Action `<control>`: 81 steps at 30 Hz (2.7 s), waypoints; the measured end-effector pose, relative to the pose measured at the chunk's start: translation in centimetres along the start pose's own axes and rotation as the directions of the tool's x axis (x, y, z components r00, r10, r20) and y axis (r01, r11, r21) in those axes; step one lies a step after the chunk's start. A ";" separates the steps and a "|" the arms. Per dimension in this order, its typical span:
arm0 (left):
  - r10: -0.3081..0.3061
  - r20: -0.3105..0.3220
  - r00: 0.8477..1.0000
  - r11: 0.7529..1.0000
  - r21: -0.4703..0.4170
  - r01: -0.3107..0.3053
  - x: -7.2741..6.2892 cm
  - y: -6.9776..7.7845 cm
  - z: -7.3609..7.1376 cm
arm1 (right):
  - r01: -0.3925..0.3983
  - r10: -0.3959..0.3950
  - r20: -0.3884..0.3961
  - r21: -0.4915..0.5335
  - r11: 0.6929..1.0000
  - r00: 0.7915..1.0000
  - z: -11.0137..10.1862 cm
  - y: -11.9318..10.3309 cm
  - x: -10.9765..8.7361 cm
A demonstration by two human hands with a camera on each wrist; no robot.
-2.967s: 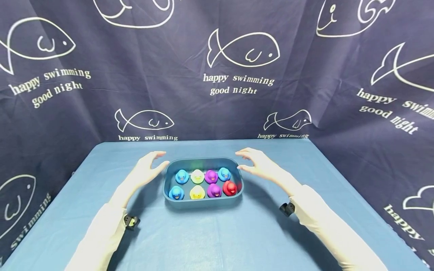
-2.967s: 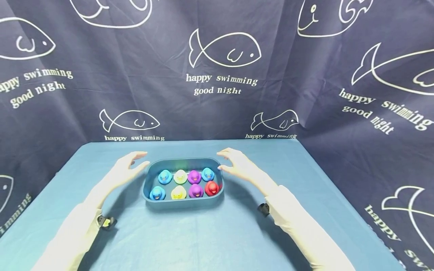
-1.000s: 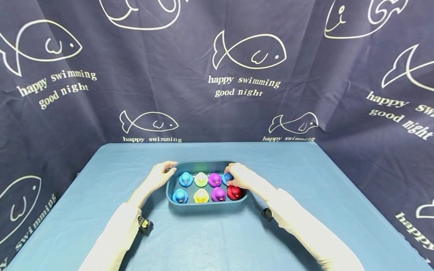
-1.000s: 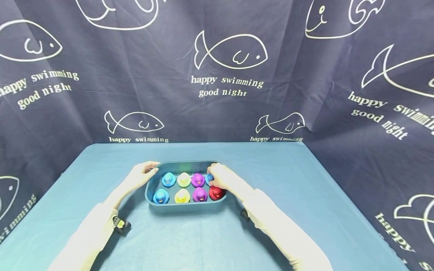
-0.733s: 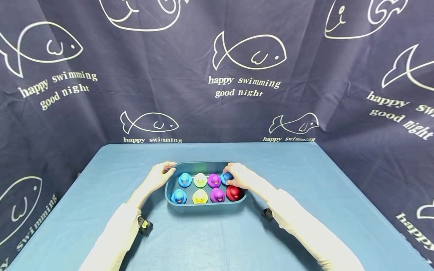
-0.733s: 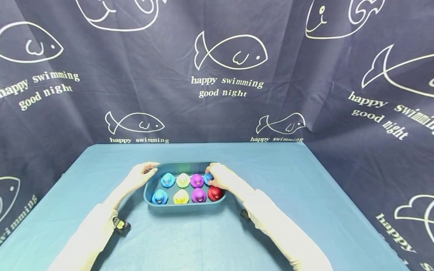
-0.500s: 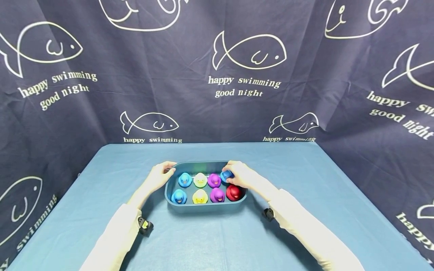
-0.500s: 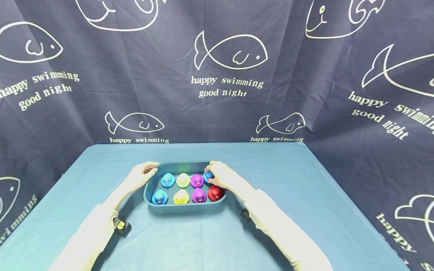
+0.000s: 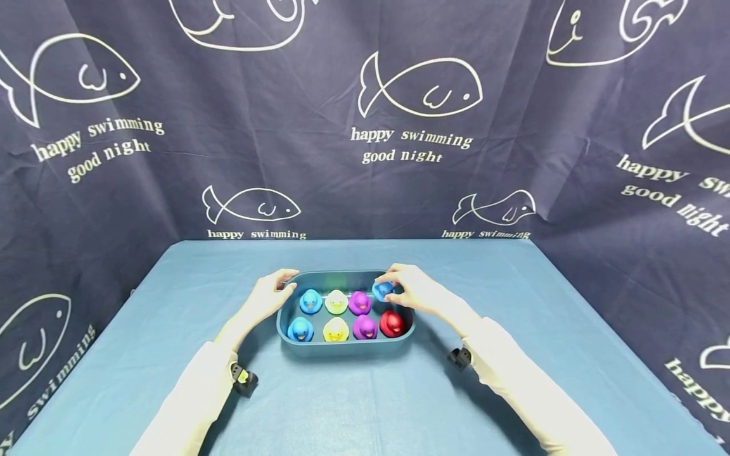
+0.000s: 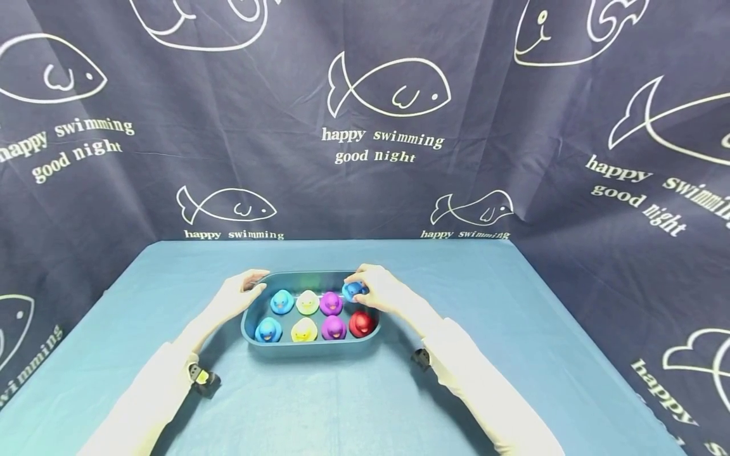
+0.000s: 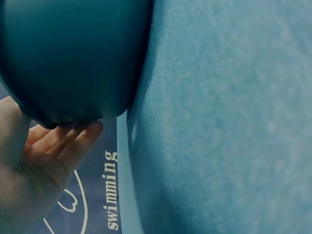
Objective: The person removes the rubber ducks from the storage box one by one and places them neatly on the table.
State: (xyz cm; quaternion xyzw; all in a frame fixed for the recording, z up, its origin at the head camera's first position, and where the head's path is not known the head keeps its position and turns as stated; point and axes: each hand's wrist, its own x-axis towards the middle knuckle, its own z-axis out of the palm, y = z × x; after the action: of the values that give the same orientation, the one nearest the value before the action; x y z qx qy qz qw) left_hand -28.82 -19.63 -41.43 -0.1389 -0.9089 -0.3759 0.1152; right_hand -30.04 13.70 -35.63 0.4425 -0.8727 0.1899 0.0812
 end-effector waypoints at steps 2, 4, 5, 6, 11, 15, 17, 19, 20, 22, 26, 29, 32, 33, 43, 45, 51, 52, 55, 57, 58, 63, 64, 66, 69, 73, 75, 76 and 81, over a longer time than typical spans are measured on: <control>-0.009 0.004 1.000 1.000 -0.006 0.009 0.0 0.0 0.0 | 0.011 -0.011 -0.017 0.004 1.000 1.000 -0.2 0.2 -0.2; -0.013 0.009 1.000 1.000 -0.011 0.013 0.0 -0.1 0.0 | 0.014 -0.013 -0.035 0.008 1.000 0.999 -0.4 0.3 -0.3; -0.017 0.011 1.000 1.000 -0.015 0.017 0.0 -0.1 0.1 | 0.010 -0.009 -0.047 0.011 1.000 0.999 -0.5 0.4 -0.4; -0.022 0.012 1.000 1.000 -0.022 0.022 0.0 -0.1 0.1 | 0.005 -0.004 -0.058 0.018 1.000 0.998 -0.6 0.4 -0.6; -0.048 0.026 0.999 0.998 -0.037 0.049 0.0 -0.4 0.4 | -0.055 0.065 -0.114 0.090 0.994 0.991 -1.3 0.4 -1.3; -0.050 0.028 0.998 0.998 -0.047 0.051 0.0 -0.6 0.5 | -0.072 0.090 -0.150 0.118 0.990 0.985 -2.0 0.8 -1.6; -0.052 0.030 0.998 0.997 -0.053 0.053 0.0 -0.5 0.4 | -0.072 0.091 -0.168 0.119 0.990 0.982 -2.4 1.0 -1.8; -0.057 0.037 0.998 0.997 -0.058 0.059 0.0 -0.5 0.3 | -0.072 0.093 -0.183 0.119 0.990 0.979 -2.6 1.3 -2.0; -0.059 0.040 0.997 0.996 -0.062 0.061 0.0 -0.5 0.2 | -0.073 0.095 -0.189 0.120 0.990 0.977 -2.7 1.5 -2.1; -0.059 0.047 0.997 0.996 -0.062 0.061 0.0 -0.4 0.1 | -0.079 0.101 -0.198 0.117 0.990 0.975 -2.9 1.7 -2.4; -0.061 0.058 0.996 0.995 -0.073 0.065 -0.1 -0.3 -0.1 | -0.088 0.109 -0.206 0.107 0.990 0.972 -3.2 2.2 -2.9; -0.067 0.065 0.996 0.994 -0.078 0.072 -0.1 -0.2 -0.1 | -0.097 0.115 -0.208 0.095 0.991 0.971 -3.3 2.5 -3.3; -0.066 0.069 0.995 0.994 -0.080 0.071 -0.1 -0.2 -0.1 | -0.092 0.108 -0.209 0.085 0.992 0.972 -3.3 3.0 -3.7; -0.063 0.069 0.996 0.994 -0.081 0.069 -0.1 -0.2 -0.1 | -0.092 0.108 -0.206 0.083 0.992 0.973 -3.2 3.1 -3.9; -0.053 0.057 0.997 0.997 -0.054 0.056 -0.1 -0.2 -0.1 | -0.154 0.166 -0.155 0.089 0.984 0.974 -2.5 4.3 -5.1; -0.046 0.054 0.997 0.998 -0.047 0.049 -0.1 -0.2 0.0 | -0.150 0.162 -0.158 0.086 0.985 0.974 -2.1 4.5 -5.3; -0.047 0.058 0.997 0.999 -0.025 0.049 -0.2 -0.4 0.0 | -0.150 0.162 -0.135 0.095 0.984 0.978 -0.8 5.1 -5.4; -0.049 0.061 0.997 0.999 -0.021 0.050 -0.2 -0.4 0.0 | -0.157 0.168 -0.125 0.098 0.983 0.978 -0.7 5.1 -5.4; -0.054 0.063 0.997 0.998 -0.019 0.056 -0.2 -0.3 -0.1 | -0.174 0.184 -0.097 0.102 0.979 0.978 -0.2 5.2 -5.4; -0.054 0.060 0.997 0.998 -0.015 0.055 -0.1 -0.3 -0.1 | -0.181 0.191 -0.086 0.110 0.977 0.978 0.0 5.2 -5.3; -0.051 0.058 0.997 0.999 -0.015 0.052 -0.1 -0.2 -0.1 | -0.184 0.194 -0.081 0.113 0.976 0.978 0.0 5.2 -5.3; -0.043 0.052 0.998 0.999 -0.006 0.043 -0.1 -0.1 0.0 | -0.206 0.214 -0.063 0.113 0.972 0.975 0.3 5.3 -5.1; -0.043 0.051 0.998 0.999 -0.006 0.043 -0.1 -0.1 0.0 | -0.209 0.216 -0.059 0.106 0.972 0.975 0.4 5.3 -5.1; -0.043 0.051 0.998 0.999 -0.008 0.044 -0.1 -0.1 0.0 | -0.214 0.220 -0.054 0.101 0.972 0.974 0.5 5.4 -5.1; -0.047 0.054 0.997 0.999 -0.016 0.048 -0.2 -0.1 0.0 | -0.218 0.224 -0.055 0.104 0.970 0.973 0.8 5.5 -5.1; -0.053 0.055 0.997 0.998 -0.016 0.054 -0.1 -0.1 0.0 | -0.216 0.224 -0.067 0.107 0.971 0.972 0.9 5.7 -5.1; -0.051 0.051 0.997 0.999 -0.013 0.052 0.0 -0.2 0.1 | -0.215 0.223 -0.071 0.107 0.971 0.972 0.9 5.9 -5.1; -0.051 0.047 0.998 0.999 -0.014 0.052 0.0 -0.2 0.1 | -0.215 0.223 -0.072 0.106 0.971 0.972 0.9 5.9 -5.1; -0.043 0.039 0.998 0.999 -0.019 0.043 0.3 -0.3 0.1 | -0.214 0.221 -0.065 0.101 0.972 0.973 0.6 5.9 -5.1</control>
State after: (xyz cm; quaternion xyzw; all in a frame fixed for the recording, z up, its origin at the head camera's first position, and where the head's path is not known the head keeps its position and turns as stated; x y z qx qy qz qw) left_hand -29.17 -19.69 -41.59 -0.1277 -0.9100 -0.3845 0.0883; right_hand -31.75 20.40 -39.28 0.3397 -0.9025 0.2548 0.0723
